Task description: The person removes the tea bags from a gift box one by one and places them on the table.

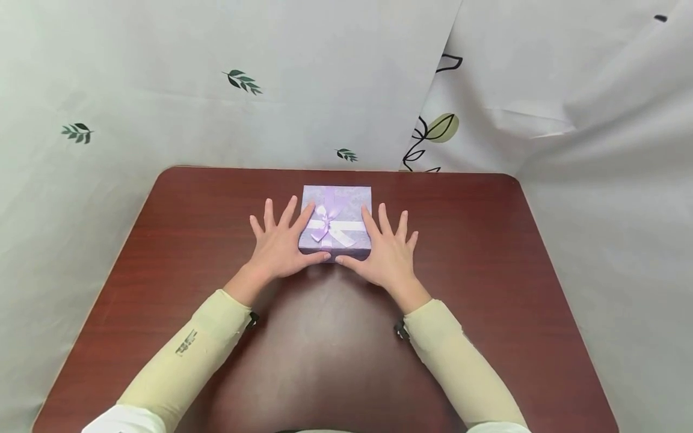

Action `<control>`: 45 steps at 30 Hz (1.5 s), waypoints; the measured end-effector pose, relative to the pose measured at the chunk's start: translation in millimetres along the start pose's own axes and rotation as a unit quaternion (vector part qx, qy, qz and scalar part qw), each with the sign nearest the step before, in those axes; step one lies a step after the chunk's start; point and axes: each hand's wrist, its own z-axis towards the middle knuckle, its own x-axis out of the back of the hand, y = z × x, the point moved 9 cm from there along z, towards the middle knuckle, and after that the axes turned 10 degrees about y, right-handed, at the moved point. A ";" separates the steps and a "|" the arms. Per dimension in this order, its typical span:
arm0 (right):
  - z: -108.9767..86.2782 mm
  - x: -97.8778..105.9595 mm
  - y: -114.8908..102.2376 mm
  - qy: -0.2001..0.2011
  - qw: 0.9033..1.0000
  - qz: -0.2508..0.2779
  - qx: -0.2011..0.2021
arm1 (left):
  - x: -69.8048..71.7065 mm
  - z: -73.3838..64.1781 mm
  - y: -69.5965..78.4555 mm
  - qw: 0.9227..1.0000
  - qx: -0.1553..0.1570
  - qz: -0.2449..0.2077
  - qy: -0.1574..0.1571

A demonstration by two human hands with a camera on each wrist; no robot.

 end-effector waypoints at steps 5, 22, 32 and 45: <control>-0.2 -2.3 -1.5 0.001 1.000 0.005 0.007 | 0.1 -0.9 1.1 1.000 0.000 0.000 -0.004; 0.1 0.6 -7.2 0.043 0.997 0.057 0.038 | -0.8 -0.4 6.2 0.999 -0.005 -0.024 0.043; 1.8 10.2 -10.0 0.054 0.996 0.068 0.034 | 9.9 3.7 8.4 0.998 -0.016 -0.034 0.053; 3.1 25.2 -14.7 0.071 0.994 0.077 0.036 | 26.4 5.2 13.1 0.996 -0.024 -0.037 0.072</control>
